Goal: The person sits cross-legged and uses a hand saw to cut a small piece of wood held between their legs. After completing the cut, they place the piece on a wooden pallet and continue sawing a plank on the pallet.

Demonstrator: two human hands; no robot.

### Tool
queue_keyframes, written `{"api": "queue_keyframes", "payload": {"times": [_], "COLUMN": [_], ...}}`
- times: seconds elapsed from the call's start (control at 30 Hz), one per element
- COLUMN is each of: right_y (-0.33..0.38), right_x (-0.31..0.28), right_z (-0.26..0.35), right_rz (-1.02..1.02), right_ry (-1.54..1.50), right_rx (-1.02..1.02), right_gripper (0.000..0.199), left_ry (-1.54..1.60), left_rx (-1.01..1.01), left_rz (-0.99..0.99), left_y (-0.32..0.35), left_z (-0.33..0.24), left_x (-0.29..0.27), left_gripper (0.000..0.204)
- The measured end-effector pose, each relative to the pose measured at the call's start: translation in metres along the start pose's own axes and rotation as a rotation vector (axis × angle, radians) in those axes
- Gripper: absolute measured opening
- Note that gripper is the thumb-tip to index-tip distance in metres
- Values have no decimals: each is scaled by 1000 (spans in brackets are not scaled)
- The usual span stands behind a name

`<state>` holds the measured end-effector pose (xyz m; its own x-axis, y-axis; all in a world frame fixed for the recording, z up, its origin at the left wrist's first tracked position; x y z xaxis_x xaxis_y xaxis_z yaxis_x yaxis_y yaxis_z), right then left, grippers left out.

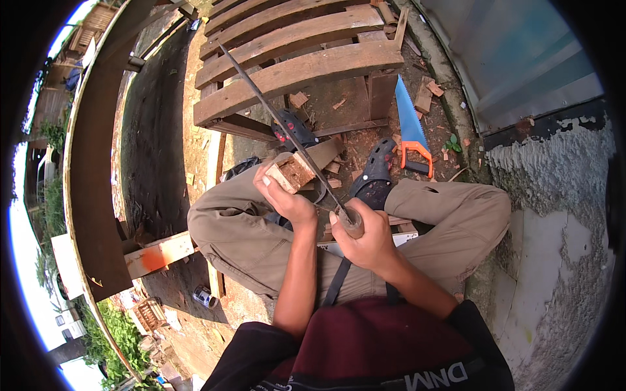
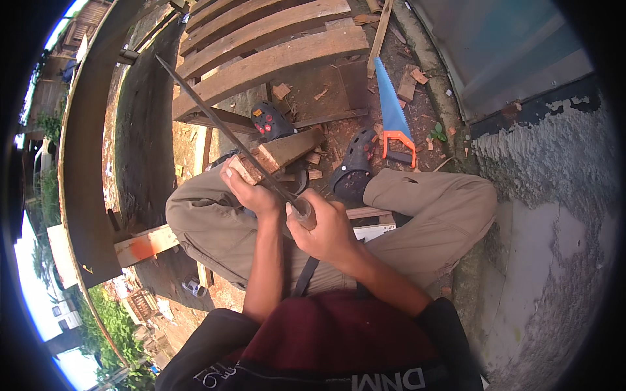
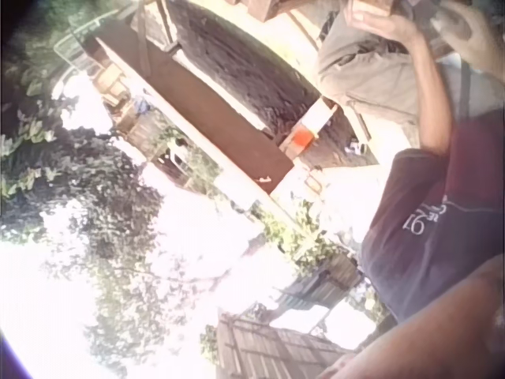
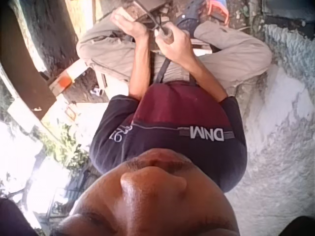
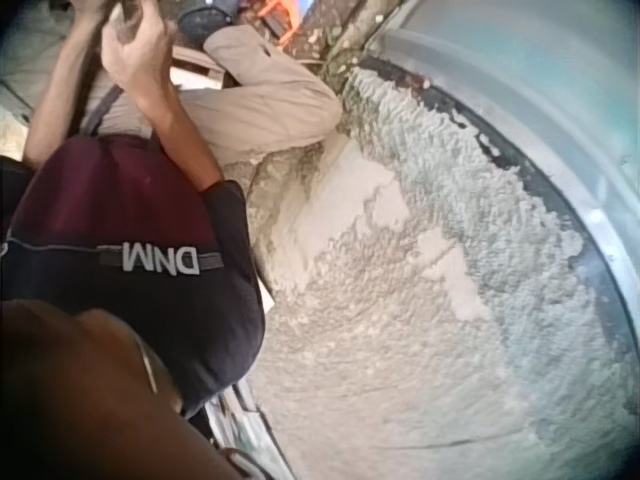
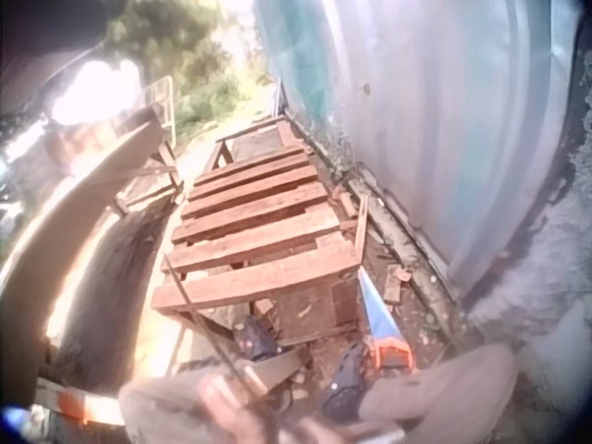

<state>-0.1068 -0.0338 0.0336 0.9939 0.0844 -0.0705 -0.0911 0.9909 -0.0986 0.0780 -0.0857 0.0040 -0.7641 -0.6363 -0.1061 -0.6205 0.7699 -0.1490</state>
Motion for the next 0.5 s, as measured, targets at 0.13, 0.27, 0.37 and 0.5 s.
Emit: {"api": "queue_keyframes", "payload": {"times": [0.13, 0.27, 0.37, 0.5], "right_y": [11, 16, -3, 4], "right_x": [6, 10, 0, 3], "right_z": [-26, -74, -10, -6], "right_rz": [42, 202, 57, 2], "right_ry": [14, 166, 67, -1], "right_rx": [-5, 242, 38, -37], "right_gripper": [24, 29, 24, 26], "left_ry": [26, 172, -65, -281], "left_rx": [-17, -64, 81, 219], "left_rz": [16, -2, -37, -24], "left_y": [2, -3, -1, 2], "left_z": [-2, 13, 1, 0], "left_x": [7, 1, 1, 4], "left_gripper": [36, 39, 40, 40]}}
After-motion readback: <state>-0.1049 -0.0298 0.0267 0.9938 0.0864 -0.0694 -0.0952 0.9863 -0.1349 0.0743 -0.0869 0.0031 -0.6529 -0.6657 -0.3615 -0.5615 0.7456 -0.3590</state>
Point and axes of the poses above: each hand's wrist, its own y-axis away from the middle knuckle, its own x-axis out of the palm, z = x × y, the point moved 8 cm from there along -y, towards the middle knuckle, and after that the axes turned 9 degrees about -x, right-handed, at the moved point
